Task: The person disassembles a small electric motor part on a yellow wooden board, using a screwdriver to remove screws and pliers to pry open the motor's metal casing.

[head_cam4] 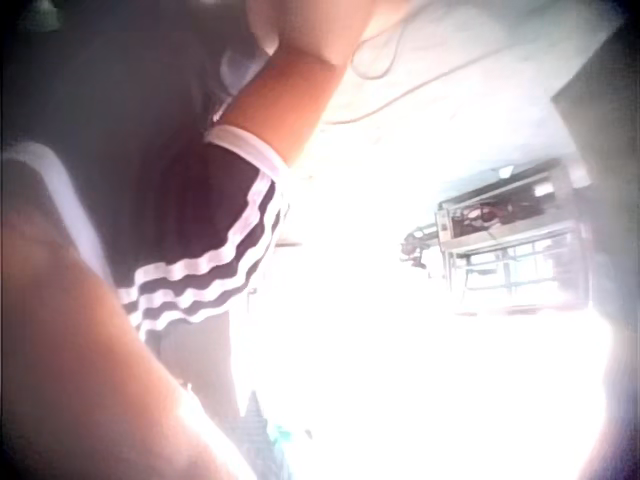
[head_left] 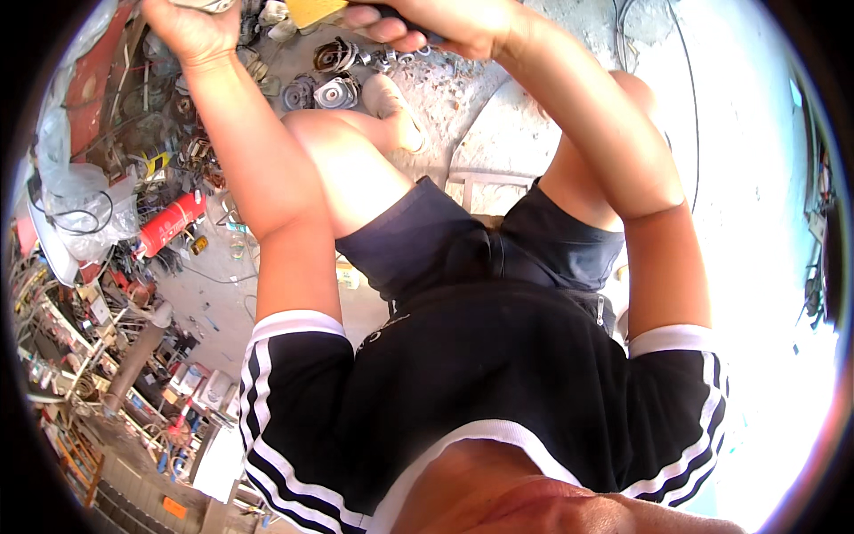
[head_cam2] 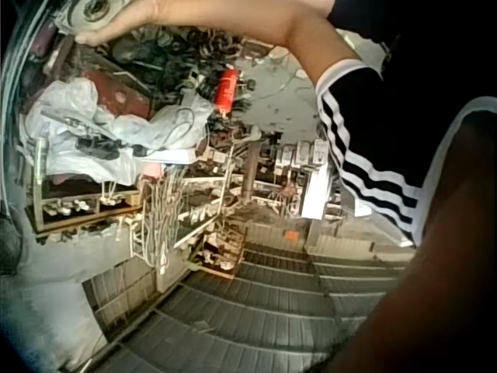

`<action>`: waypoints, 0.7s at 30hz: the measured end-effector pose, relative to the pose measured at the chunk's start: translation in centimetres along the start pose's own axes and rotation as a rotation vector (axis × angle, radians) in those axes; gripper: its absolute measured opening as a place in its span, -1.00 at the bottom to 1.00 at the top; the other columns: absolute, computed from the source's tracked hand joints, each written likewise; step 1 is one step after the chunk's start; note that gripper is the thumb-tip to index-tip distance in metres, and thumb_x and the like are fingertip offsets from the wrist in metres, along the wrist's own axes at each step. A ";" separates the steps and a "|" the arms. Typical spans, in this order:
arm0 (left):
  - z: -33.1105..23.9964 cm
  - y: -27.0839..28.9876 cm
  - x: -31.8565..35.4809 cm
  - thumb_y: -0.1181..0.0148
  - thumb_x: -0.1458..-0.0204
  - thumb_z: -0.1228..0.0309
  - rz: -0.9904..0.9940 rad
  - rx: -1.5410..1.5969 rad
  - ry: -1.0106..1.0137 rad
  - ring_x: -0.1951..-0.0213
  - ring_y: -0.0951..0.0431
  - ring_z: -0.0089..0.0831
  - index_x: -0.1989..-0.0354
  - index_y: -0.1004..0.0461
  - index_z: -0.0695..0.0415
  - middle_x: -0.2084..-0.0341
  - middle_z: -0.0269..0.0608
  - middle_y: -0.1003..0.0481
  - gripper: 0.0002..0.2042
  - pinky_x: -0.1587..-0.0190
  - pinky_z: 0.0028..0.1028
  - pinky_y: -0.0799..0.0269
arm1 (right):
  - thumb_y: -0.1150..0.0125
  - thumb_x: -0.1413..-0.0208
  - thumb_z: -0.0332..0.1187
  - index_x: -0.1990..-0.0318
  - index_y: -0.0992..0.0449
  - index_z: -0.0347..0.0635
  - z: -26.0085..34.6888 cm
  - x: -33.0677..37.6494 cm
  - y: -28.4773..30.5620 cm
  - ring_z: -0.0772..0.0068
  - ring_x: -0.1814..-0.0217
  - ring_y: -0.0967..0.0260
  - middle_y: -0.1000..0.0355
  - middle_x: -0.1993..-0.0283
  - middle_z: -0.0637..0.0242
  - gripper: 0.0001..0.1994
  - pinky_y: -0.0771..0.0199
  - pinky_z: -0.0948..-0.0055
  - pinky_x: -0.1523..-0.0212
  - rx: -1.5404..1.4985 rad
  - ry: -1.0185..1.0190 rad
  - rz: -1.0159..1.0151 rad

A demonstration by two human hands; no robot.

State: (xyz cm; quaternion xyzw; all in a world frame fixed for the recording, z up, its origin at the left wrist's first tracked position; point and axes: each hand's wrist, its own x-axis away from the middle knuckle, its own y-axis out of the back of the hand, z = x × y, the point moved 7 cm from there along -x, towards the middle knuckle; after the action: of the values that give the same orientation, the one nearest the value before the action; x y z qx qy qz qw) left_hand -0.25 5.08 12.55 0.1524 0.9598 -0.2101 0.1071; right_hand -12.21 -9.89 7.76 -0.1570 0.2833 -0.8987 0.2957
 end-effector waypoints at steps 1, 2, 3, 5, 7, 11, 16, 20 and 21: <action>0.2 0.3 0.2 0.22 -0.25 -0.04 -0.069 0.028 -0.013 0.08 -0.60 -0.17 -0.15 -0.42 0.27 0.11 -0.05 -0.58 -0.39 -0.08 -0.20 -0.49 | 0.08 -0.42 -0.21 -0.17 -0.37 -0.03 -0.3 0.1 -0.2 0.75 0.63 0.02 -0.16 0.50 0.57 -0.72 0.01 0.70 0.69 0.070 0.008 -0.090; 0.1 0.4 0.0 0.22 -0.25 -0.04 -0.125 0.059 -0.040 0.09 -0.60 -0.19 -0.16 -0.42 0.27 0.11 -0.07 -0.58 -0.39 -0.08 -0.20 -0.49 | 0.08 -0.42 -0.20 -0.28 -0.33 0.00 -0.2 0.4 0.1 0.75 0.63 0.01 -0.17 0.51 0.57 -0.64 0.00 0.70 0.68 0.152 0.032 -0.179; 0.1 -0.1 0.1 0.23 -0.26 -0.02 -0.016 0.008 -0.022 0.09 -0.60 -0.20 -0.15 -0.42 0.27 0.11 -0.10 -0.58 -0.40 -0.09 -0.20 -0.48 | 0.06 -0.41 -0.17 -0.39 -0.24 0.10 -0.8 0.4 -0.1 0.73 0.63 -0.07 -0.22 0.50 0.57 -0.56 -0.08 0.72 0.65 0.083 0.041 -0.084; 0.4 1.3 0.6 0.20 -0.27 0.01 -0.126 0.081 -0.030 0.13 -0.61 -0.23 -0.10 -0.45 0.24 0.13 -0.13 -0.59 -0.45 0.00 -0.15 -0.54 | 0.01 -0.39 -0.17 -0.28 -0.31 -0.13 -0.8 0.8 -0.7 0.81 0.58 -0.06 -0.13 0.53 0.58 -0.59 -0.07 0.74 0.66 0.173 0.061 -0.176; 0.8 0.6 0.8 0.18 -0.27 0.01 -0.117 0.113 0.027 0.16 -0.62 -0.25 -0.09 -0.46 0.23 0.16 -0.12 -0.59 -0.47 0.03 -0.15 -0.57 | 0.04 -0.41 -0.17 -0.42 -0.16 -0.05 -0.8 1.3 -1.0 0.78 0.59 0.06 -0.05 0.52 0.59 -0.51 0.06 0.72 0.65 0.011 -0.010 -0.111; 2.6 0.4 0.9 0.11 -0.26 0.07 -0.061 0.214 0.037 0.13 -0.60 -0.31 -0.14 -0.42 0.22 0.14 -0.13 -0.58 -0.51 0.03 -0.31 -0.55 | 0.10 -0.44 -0.19 -0.43 -0.13 0.05 -1.2 2.0 0.1 0.75 0.60 0.12 -0.01 0.49 0.58 -0.53 0.13 0.71 0.65 0.119 -0.031 -0.188; 3.9 -0.5 0.0 0.02 -0.21 0.16 -0.019 0.218 0.009 0.01 -0.53 -0.41 -0.22 -0.40 0.15 0.03 -0.23 -0.53 -0.53 -0.07 -0.38 -0.46 | 0.10 -0.44 -0.19 -0.44 -0.12 0.07 0.4 3.6 -0.8 0.74 0.58 0.13 -0.05 0.47 0.55 -0.53 0.12 0.68 0.64 0.280 -0.036 -0.348; 1.5 -3.3 0.6 0.09 -0.24 0.13 0.184 0.349 -0.045 0.07 -0.58 -0.37 -0.17 -0.39 0.15 0.10 -0.11 -0.55 -0.55 -0.03 -0.40 -0.47 | 0.09 -0.44 -0.19 -0.44 -0.13 0.05 3.0 5.4 -2.3 0.75 0.59 0.12 -0.06 0.48 0.56 -0.53 0.10 0.68 0.64 0.614 0.000 -0.454; 1.6 -3.3 0.8 0.06 -0.24 0.16 0.201 0.317 -0.051 0.08 -0.57 -0.42 -0.14 -0.41 0.15 0.12 -0.15 -0.54 -0.58 -0.02 -0.42 -0.47 | 0.08 -0.44 -0.19 -0.44 -0.14 0.05 2.9 5.8 -2.6 0.76 0.60 0.13 -0.05 0.48 0.57 -0.53 0.10 0.69 0.65 0.533 -0.030 -0.466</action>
State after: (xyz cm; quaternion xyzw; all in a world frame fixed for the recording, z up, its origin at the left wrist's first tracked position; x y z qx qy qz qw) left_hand -1.85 1.75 12.15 0.2573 0.8916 -0.3505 0.1264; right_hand -16.53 -12.95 12.25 -0.1478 -0.0091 -0.9820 0.1174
